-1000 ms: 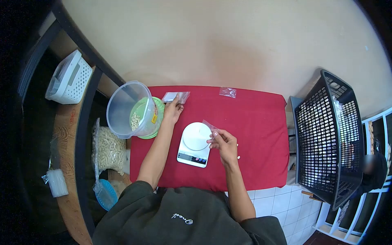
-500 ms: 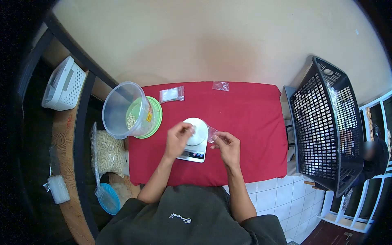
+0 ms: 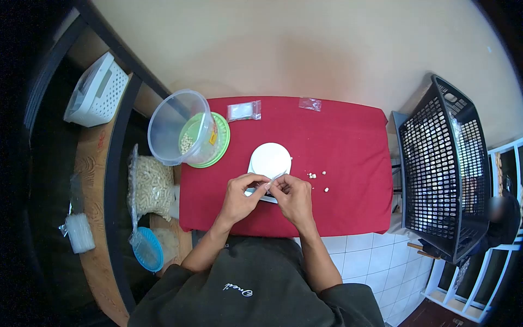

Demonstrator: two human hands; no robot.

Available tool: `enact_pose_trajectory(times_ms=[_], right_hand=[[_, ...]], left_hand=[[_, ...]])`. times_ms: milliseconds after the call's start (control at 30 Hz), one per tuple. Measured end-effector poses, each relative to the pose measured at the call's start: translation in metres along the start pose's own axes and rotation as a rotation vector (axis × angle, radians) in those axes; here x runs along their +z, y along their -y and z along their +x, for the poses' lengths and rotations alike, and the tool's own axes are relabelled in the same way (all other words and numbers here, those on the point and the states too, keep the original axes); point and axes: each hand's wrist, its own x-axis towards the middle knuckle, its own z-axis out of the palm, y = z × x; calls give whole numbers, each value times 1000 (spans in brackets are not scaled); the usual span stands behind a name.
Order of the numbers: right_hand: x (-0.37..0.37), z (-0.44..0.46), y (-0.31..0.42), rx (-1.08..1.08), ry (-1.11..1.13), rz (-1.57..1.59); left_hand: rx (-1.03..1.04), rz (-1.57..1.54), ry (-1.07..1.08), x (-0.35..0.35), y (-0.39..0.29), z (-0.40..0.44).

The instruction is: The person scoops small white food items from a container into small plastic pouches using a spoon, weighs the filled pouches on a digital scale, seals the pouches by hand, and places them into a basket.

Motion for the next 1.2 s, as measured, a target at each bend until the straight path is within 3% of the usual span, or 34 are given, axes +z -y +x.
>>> enact_pose_trajectory(times_ms=[233, 533, 633, 900, 1000, 1067, 1200], right_hand=[[18, 5, 4, -6, 178, 127], [26, 21, 9, 15, 278, 271], [30, 25, 12, 42, 250, 101], [40, 32, 18, -146, 185, 75], [41, 36, 20, -159, 191, 32], [47, 38, 20, -209, 142, -26], [48, 43, 21, -275, -4, -174]], left_hand=[[-279, -228, 84, -30, 10, -7], [-288, -321, 20, -45, 20, -8], [-269, -253, -29, -44, 24, -9], [-277, -472, -121, -42, 26, -2], [-253, -472, -155, -40, 27, -1], [-159, -177, -223, -37, 21, 2], [-50, -13, -312, -38, 20, 8]])
